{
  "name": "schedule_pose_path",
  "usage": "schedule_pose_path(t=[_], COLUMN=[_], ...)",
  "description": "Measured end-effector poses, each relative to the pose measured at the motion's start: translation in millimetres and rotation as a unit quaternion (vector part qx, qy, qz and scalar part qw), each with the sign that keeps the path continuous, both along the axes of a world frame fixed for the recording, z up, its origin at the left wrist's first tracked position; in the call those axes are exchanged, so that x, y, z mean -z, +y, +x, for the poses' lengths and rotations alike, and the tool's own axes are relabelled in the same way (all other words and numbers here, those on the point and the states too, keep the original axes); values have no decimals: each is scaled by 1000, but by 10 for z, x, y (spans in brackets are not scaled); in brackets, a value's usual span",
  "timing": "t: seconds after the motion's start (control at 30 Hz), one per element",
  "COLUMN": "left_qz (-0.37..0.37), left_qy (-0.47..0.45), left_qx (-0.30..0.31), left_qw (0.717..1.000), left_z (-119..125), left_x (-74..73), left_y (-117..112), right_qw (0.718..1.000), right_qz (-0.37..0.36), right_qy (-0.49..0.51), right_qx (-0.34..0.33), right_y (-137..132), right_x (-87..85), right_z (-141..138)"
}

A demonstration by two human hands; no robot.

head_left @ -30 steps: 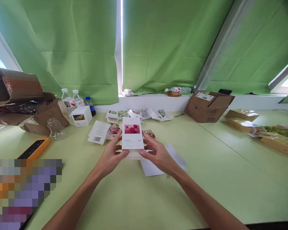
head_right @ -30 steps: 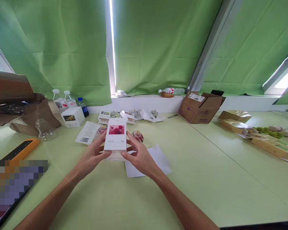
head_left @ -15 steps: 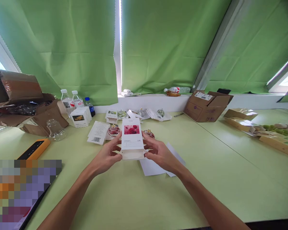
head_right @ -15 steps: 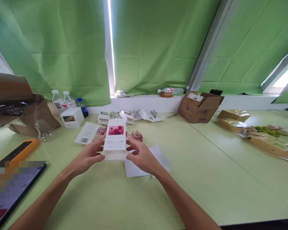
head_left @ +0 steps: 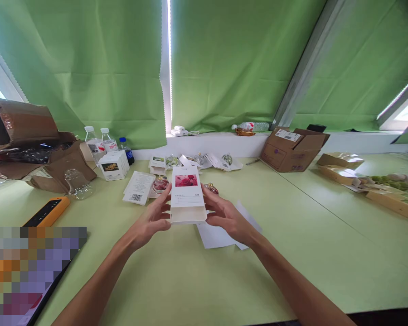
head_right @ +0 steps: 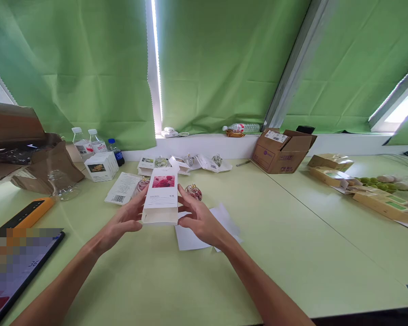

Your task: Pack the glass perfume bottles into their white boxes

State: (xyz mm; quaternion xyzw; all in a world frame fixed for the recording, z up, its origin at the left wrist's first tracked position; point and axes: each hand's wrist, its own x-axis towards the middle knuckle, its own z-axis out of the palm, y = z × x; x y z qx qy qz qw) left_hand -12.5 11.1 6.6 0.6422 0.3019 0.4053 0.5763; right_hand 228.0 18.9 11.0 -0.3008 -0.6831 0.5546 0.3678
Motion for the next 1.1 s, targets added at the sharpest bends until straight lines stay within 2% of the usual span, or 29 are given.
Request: schedule_pose_path(t=[0.3,0.8,1.1], left_qz=[15,15,16], left_qy=[-9,17,12], left_qx=[-6,-15,-46], left_qw=[1000,1000,999], left_z=[58,110,182], left_x=[0,-83,38], left_y=[-48,-88,-71], right_qw=[998,998,997], right_qz=[3,2,-14], right_qy=[42,67,80], right_qx=[-53,-20,-1], right_y=[-54,-40,-58], right_x=[-59,-58,-27], right_z=[-66,-105,-89])
